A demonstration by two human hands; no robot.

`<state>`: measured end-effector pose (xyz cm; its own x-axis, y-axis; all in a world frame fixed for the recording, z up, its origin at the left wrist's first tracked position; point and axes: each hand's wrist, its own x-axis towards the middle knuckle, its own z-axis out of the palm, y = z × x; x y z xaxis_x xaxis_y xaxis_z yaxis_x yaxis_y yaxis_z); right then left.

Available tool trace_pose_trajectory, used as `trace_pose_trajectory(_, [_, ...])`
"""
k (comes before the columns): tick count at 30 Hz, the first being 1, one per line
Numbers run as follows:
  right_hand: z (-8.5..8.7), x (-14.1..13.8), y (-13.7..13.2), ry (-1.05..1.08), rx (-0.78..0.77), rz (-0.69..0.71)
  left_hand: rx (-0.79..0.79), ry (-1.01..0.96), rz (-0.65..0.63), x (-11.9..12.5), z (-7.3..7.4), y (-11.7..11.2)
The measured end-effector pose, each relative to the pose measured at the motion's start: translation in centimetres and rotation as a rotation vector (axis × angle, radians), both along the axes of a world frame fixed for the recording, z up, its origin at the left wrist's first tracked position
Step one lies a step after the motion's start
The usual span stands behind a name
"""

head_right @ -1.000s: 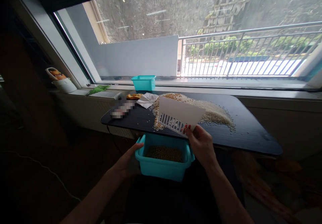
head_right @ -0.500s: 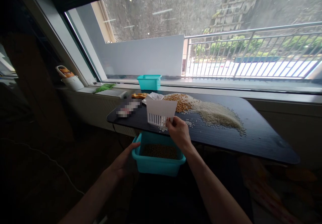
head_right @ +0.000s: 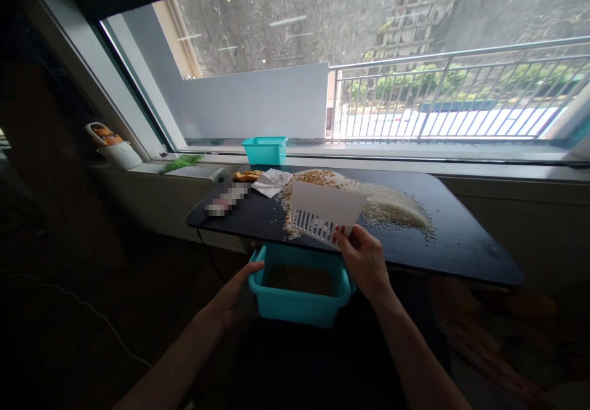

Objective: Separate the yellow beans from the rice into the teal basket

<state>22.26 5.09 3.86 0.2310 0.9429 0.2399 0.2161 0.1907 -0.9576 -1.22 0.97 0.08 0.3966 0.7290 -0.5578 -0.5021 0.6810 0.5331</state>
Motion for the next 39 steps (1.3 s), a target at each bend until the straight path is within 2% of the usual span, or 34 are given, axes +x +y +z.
trace_pose_trajectory(6, [0.3, 2.0, 0.2, 0.031, 0.009, -0.063, -0.006, 0.018, -0.035, 0.6, 0.0, -0.1])
trace_pose_trajectory(14, [0.1, 2.2, -0.4, 0.018, -0.043, -0.032, -0.006, 0.015, -0.063, 0.6, 0.1, -0.1])
trace_pose_trajectory(18, [-0.2, 2.3, 0.4, 0.055, -0.028, -0.051, -0.003, 0.03, -0.076, 0.7, 0.3, -0.1])
trace_pose_trajectory(25, [-1.4, 2.9, 1.5, 0.037, -0.041, 0.024, -0.022, 0.055, -0.073, 0.6, 0.2, -0.1])
trace_pose_trajectory(39, [-1.0, 3.0, 1.2, 0.055, -0.05, 0.07, -0.02, 0.016, -0.081, 0.6, 0.4, 0.0])
